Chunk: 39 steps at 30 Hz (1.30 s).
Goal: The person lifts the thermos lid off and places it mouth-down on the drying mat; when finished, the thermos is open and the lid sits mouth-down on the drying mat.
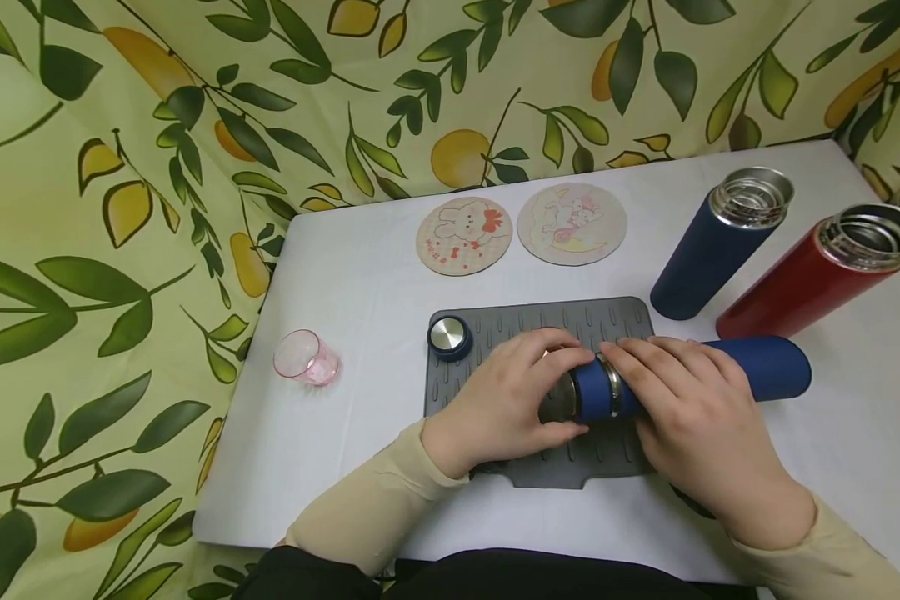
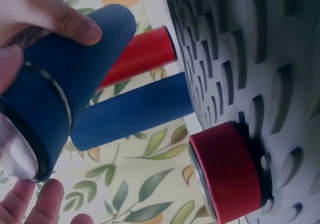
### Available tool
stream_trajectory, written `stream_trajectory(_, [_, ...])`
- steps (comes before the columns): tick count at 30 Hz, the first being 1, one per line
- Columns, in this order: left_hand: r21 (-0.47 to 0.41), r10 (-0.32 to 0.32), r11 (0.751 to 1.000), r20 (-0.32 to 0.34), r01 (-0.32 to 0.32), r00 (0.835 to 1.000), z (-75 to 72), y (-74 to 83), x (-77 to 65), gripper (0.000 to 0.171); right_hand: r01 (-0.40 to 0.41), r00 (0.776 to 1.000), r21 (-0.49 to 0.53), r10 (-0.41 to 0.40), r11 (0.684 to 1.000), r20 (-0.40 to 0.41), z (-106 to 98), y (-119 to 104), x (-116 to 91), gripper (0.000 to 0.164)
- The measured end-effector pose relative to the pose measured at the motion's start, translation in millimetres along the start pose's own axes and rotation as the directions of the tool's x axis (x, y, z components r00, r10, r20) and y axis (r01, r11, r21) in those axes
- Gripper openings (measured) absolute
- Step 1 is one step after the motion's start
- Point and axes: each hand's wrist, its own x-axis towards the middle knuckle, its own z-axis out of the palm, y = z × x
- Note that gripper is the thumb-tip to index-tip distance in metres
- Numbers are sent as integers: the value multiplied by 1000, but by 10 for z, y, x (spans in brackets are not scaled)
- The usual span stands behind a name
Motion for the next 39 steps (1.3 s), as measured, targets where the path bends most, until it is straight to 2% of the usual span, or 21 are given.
stream_trajectory(4, [22,38,999,-22,-38,999,36,-2,-6,66,-5,1000,7,5,1000,-8,-8,-2,-15,67])
stream_trajectory(8, [28,29,999,-43,-27,999,33,-1,-3,69,-7,1000,10,7,1000,-1,-22,3,-15,70])
stream_trajectory(13, [-2,-33,999,-19,33,999,1,9,3,77,-5,1000,10,5,1000,3,-31,6,-16,70])
stream_trajectory(22, [-47,-137,989,35,139,990,-8,27,-8,74,-3,1000,15,3,1000,11,-2,-17,-32,68])
stream_trajectory(27, [-184,-221,954,93,235,971,-30,6,-25,58,-14,1000,1,14,1000,13,-22,-13,-33,71])
stream_trajectory(29, [-206,-239,945,100,255,966,-47,-9,-39,54,-25,1000,-13,26,1000,11,-47,0,-36,74])
stream_trajectory(31, [-193,-234,949,91,248,968,-74,-20,-58,54,-41,999,-22,41,999,1,-80,22,-43,75])
stream_trajectory(35, [-102,-185,977,47,189,982,-146,-49,-109,57,-64,997,-31,63,997,-32,-146,83,-60,74])
stream_trajectory(39, [-22,-160,987,31,161,987,-221,-102,-199,62,-99,988,0,98,995,-123,-181,169,-66,67])
